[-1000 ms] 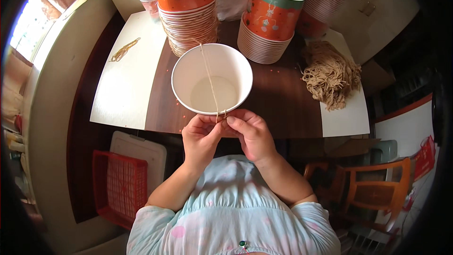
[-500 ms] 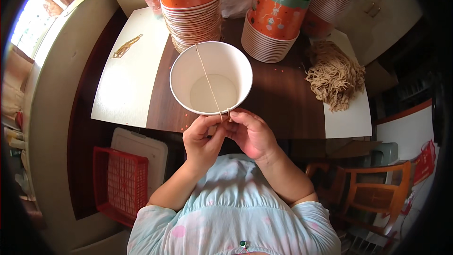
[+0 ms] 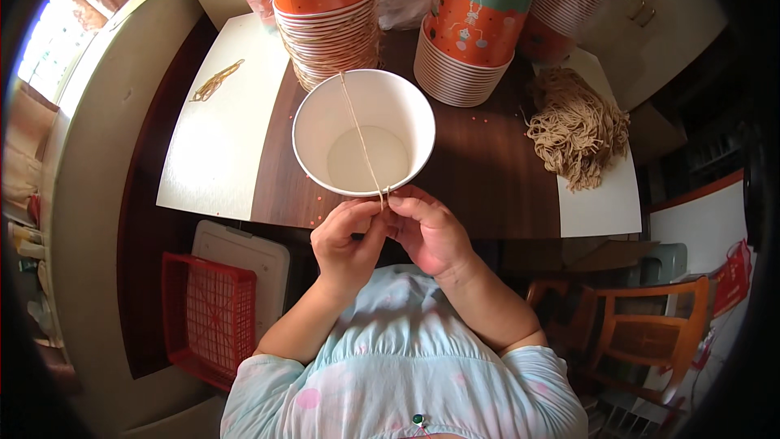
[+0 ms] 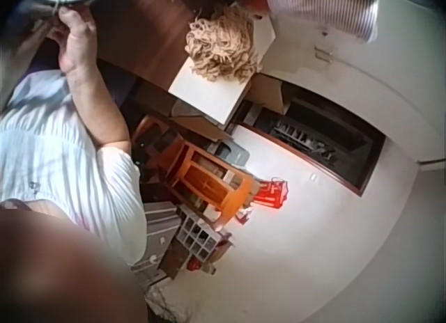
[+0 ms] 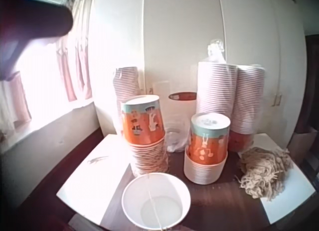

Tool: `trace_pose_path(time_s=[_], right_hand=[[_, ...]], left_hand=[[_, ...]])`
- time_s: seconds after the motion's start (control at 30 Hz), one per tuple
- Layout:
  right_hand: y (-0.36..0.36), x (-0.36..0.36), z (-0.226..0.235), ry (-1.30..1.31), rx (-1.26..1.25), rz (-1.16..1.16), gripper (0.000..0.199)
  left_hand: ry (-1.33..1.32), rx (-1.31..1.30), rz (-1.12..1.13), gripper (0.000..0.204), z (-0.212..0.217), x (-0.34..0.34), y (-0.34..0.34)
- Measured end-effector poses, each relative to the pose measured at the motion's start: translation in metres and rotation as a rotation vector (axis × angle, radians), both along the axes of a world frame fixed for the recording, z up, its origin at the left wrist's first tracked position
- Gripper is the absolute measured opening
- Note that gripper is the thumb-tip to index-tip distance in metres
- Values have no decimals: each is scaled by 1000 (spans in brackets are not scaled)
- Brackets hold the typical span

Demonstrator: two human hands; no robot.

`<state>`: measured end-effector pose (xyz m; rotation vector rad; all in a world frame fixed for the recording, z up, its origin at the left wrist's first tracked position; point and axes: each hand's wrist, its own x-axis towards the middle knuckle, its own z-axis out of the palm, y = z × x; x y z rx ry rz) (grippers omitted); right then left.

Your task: Thread and tie string handles onto paper buckets at a workbench.

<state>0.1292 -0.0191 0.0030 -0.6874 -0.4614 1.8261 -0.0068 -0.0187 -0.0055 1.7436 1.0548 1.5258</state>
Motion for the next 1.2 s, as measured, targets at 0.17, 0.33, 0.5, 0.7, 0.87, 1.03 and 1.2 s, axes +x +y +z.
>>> trace_pose_path(time_s=[0.17,0.33,0.5,0.7,0.87,1.03,1.2], right_hand=[[5,3,-1,104,-72,34,21],[7,9,-14,-198,-37,-47,23],[11,-6,-1,-92,-86,10,20],[14,-18,-4,76,-80,23,19],[16,-15,-11,95,-89,44,27],[19,-4,-11,-37,-45,18,25],[17,1,1,-419,180,-44,16]], left_hand=[[-353,-288,-98,11,4,-2,-4],[-369,-336,-80,11,3,-4,0],[-407,-398,-97,9,2,-9,4],[-405,-392,-104,8,12,-15,4],[-434,-439,-116,5,11,-19,7],[-408,-420,-90,8,7,-21,10],[-419,-379,-133,8,7,-18,12]])
